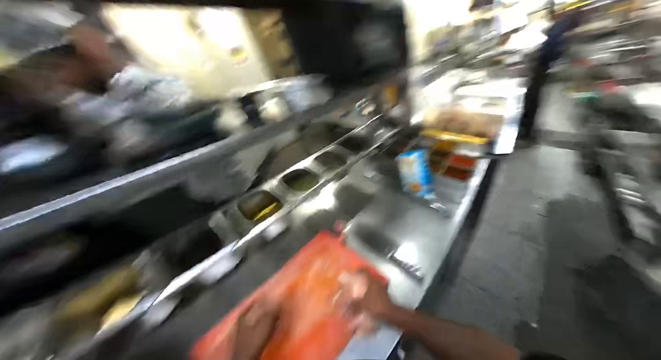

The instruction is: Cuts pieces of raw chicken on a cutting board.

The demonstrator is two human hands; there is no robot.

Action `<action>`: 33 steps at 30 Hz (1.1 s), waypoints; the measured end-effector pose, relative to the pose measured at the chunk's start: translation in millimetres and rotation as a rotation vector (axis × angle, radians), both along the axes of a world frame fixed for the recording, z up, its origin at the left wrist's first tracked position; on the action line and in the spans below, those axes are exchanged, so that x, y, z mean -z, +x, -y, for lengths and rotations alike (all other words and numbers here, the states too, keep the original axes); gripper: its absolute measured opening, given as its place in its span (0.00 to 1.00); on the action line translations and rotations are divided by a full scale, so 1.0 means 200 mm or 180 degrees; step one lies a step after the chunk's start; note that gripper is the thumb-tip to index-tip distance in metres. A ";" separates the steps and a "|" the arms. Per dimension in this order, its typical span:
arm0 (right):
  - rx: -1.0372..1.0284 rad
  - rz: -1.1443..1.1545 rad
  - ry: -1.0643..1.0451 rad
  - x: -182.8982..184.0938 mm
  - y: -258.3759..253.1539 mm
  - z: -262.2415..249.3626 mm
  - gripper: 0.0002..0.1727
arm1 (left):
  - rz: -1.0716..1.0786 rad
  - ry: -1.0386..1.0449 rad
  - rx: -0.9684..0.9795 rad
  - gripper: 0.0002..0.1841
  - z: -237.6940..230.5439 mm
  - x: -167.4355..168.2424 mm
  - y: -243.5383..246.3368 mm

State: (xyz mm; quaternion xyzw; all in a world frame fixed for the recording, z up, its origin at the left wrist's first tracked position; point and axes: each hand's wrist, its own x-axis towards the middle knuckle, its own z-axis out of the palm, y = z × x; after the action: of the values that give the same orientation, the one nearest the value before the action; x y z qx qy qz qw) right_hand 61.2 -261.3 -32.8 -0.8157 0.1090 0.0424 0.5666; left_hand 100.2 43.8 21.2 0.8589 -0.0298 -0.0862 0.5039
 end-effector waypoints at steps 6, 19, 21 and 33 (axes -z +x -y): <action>0.0294 -0.0224 0.0433 0.09 0.10 0.00 0.46 | -0.0772 -0.1510 -0.0736 0.16 0.35 0.01 0.42; 0.0470 -0.0068 0.0703 0.11 0.01 -0.03 0.46 | -0.0651 -0.2542 -0.2645 0.14 0.21 0.04 0.38; 0.0450 -0.0112 0.0697 0.10 0.00 0.00 0.47 | -0.0646 -0.2374 -0.2231 0.19 0.37 0.02 0.46; 0.0694 -0.0402 0.2896 0.02 0.05 -0.20 0.26 | -0.0927 -0.1809 -0.1368 0.25 0.58 0.20 -0.14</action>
State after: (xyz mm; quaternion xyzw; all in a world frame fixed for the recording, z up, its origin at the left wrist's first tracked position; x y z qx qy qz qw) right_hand 71.8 -220.6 -37.6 -0.4642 0.1986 0.0758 0.8599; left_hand 71.4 -73.0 -18.4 0.6504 0.2000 -0.0880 0.7275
